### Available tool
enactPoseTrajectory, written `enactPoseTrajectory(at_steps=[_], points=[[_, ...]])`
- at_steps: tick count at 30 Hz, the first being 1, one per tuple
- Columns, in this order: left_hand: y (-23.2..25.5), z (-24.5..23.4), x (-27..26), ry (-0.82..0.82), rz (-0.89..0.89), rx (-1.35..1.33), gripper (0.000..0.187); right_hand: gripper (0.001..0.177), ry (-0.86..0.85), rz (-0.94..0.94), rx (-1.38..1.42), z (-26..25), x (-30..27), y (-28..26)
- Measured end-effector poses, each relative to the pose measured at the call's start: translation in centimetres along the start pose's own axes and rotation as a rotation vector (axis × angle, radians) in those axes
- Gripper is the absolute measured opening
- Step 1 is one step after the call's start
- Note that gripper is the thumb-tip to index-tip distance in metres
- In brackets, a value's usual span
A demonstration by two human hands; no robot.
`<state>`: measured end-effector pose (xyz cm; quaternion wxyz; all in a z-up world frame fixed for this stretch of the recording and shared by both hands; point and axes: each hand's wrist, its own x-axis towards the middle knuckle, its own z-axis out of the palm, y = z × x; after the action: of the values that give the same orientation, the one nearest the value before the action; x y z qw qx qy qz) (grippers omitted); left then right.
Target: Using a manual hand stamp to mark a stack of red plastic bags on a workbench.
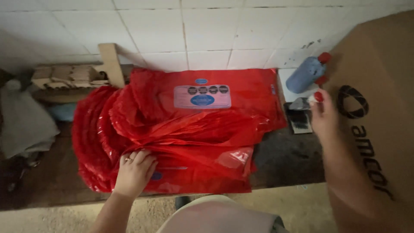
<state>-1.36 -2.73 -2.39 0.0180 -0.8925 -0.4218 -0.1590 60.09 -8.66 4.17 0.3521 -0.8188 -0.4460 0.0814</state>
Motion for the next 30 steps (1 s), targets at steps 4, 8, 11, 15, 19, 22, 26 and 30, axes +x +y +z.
enactPoseTrajectory(at_steps=[4, 8, 11, 15, 19, 22, 26, 30], points=[[-0.1, 0.1, 0.5, 0.024, -0.04, 0.025, 0.013, 0.039, 0.12, -0.266, 0.156, 1.4, 0.9, 3.4], [0.4, -1.1, 1.0, 0.055, -0.046, 0.039, 0.012, 0.042, 0.114, -0.24, 0.17, 2.7, 1.1, 5.7], [0.0, -1.5, 1.7, 0.109, -0.018, 0.021, 0.012, 0.041, 0.209, -0.334, 0.201, 2.5, 0.9, 5.4], [-0.5, -0.1, 2.4, 0.139, -0.066, -0.031, 0.017, 0.036, 0.325, -0.201, 0.532, 2.1, -5.1, -5.3], [-1.5, 0.6, 3.9, 0.119, -0.104, -0.082, 0.016, 0.038, 0.035, -0.066, 0.49, 5.9, -15.5, -16.6], [-2.5, 2.3, 4.6, 0.285, -0.073, 0.09, 0.015, 0.058, -0.349, -0.065, 0.714, 12.1, -21.2, -19.5], [-3.1, 3.0, 4.1, 0.315, -0.056, 0.085, 0.013, 0.053, -0.126, -0.713, 0.279, 18.0, -23.6, -23.2], [-2.9, 1.4, 3.0, 0.175, 0.014, -0.017, 0.037, 0.049, -0.024, -0.75, 0.144, 21.4, -24.7, -24.3]])
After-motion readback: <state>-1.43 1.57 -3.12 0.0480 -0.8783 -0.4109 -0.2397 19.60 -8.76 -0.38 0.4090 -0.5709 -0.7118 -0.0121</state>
